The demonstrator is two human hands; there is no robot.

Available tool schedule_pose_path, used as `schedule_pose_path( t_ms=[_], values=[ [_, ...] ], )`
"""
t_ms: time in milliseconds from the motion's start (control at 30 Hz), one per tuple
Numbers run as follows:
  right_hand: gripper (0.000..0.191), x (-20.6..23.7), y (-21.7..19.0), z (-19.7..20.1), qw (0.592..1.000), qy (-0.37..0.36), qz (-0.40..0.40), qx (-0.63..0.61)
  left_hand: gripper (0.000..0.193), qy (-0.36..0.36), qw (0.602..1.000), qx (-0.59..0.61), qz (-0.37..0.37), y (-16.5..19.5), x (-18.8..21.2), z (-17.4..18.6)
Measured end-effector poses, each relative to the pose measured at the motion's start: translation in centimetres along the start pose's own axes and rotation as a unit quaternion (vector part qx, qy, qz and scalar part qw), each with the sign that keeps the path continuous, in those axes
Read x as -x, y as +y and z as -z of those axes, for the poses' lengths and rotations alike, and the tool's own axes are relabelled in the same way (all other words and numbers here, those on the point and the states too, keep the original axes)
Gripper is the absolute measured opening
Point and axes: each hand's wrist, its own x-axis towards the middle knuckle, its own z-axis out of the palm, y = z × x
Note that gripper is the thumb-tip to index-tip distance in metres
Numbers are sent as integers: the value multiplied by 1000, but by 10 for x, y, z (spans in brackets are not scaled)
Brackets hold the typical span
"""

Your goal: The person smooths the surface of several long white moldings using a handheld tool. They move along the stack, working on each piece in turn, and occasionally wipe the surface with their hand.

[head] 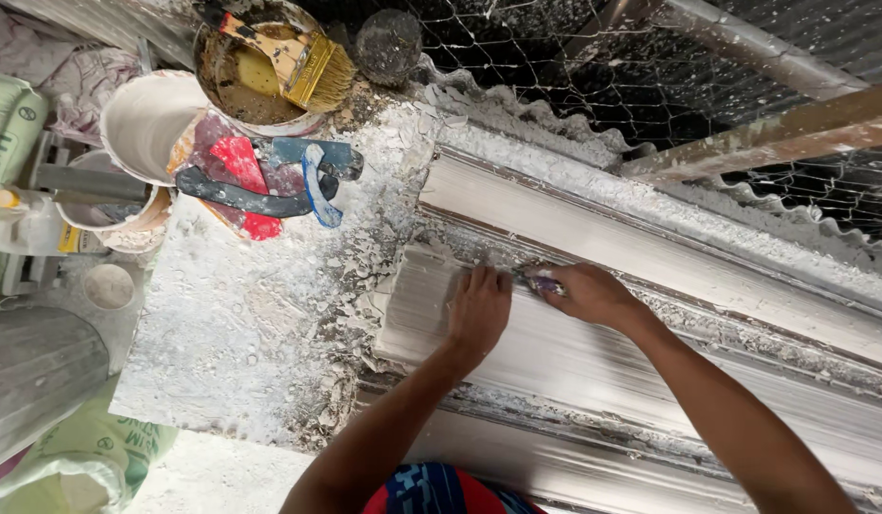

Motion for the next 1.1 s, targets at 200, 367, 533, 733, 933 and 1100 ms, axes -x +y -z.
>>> schedule_pose_path(
  t_ms=[200,367,533,733,933,1100],
  values=[
    [43,-59,-45,-12,986,58,149,-47,16,-17,995,-30,91,-64,15,10],
    [38,-86,-83,-13,992,4,117,-44,19,29,986,-132,98,-97,19,8],
    [45,-30,-36,6,994,-29,51,-95,21,-31,994,-99,26,-38,1,-1],
    [40,-56,-54,-6,976,-2,137,-168,11,-44,994,-65,78,-59,1,24],
    [42,-83,-70,-22,980,3,128,-150,34,-80,986,-103,100,-100,12,40],
    [44,-21,-31,-25,972,118,64,-192,51,164,969,167,85,-36,20,34]
  ],
)
